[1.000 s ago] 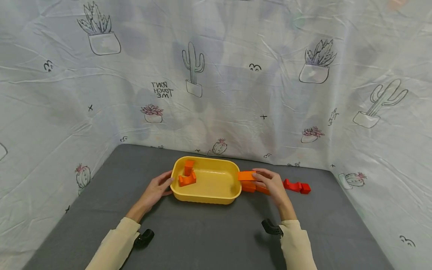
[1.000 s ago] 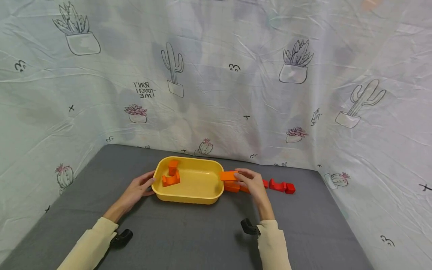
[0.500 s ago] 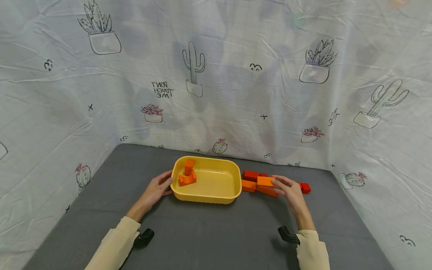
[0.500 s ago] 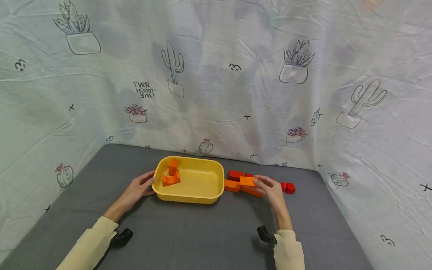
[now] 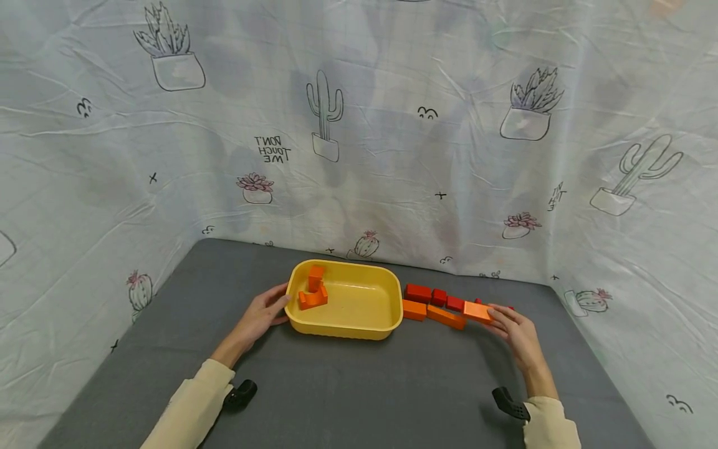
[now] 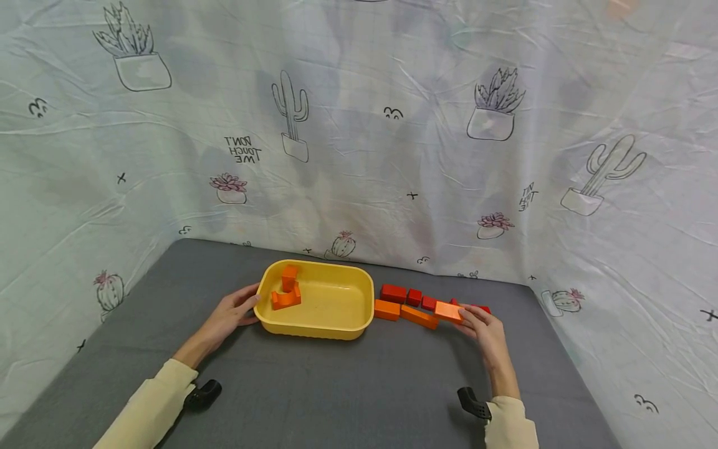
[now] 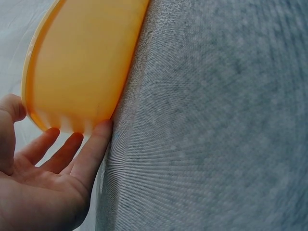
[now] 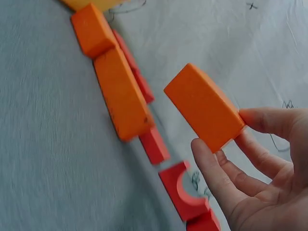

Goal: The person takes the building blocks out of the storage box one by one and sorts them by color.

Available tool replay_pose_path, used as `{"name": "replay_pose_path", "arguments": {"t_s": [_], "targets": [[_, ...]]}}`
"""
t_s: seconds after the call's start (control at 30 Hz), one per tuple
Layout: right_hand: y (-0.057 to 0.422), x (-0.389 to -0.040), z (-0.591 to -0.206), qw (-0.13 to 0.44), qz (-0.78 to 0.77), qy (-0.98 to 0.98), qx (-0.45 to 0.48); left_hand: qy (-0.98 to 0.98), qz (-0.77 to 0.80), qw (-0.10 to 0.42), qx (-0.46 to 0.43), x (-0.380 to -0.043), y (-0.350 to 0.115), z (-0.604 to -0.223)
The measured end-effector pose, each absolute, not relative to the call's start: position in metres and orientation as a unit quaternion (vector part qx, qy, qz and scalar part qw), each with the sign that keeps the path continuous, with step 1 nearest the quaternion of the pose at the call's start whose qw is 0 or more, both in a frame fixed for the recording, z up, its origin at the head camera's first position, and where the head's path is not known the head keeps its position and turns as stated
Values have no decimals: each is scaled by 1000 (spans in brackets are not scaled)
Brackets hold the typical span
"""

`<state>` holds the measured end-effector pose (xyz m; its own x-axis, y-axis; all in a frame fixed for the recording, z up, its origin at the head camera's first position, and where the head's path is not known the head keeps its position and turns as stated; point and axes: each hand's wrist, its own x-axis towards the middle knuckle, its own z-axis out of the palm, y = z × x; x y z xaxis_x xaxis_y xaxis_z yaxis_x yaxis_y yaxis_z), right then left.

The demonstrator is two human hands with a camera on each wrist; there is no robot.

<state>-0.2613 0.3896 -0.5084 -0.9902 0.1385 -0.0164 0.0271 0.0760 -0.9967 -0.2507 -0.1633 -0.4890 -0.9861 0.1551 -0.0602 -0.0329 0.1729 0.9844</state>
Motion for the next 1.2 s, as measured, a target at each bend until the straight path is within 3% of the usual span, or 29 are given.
{"name": "replay_pose_path", "arguments": {"t_s": [0.37, 0.73, 0.9, 1.1, 1.2], "targets": [[370, -229, -465, 14, 568, -814, -121, 762, 642, 74, 41, -251, -164, -490], [364, -234, -476, 22, 522, -843, -126, 755, 649, 79, 46, -252, -165, -490], [358, -234, -480, 59, 444, -884, -134, 762, 642, 72, 48, -250, -165, -489], [344, -237, -481, 162, 318, -928, -108, 764, 641, 62, 45, -249, -165, -488], [340, -239, -482, 182, 301, -930, -106, 764, 640, 66, 42, -249, -165, -489]]}}
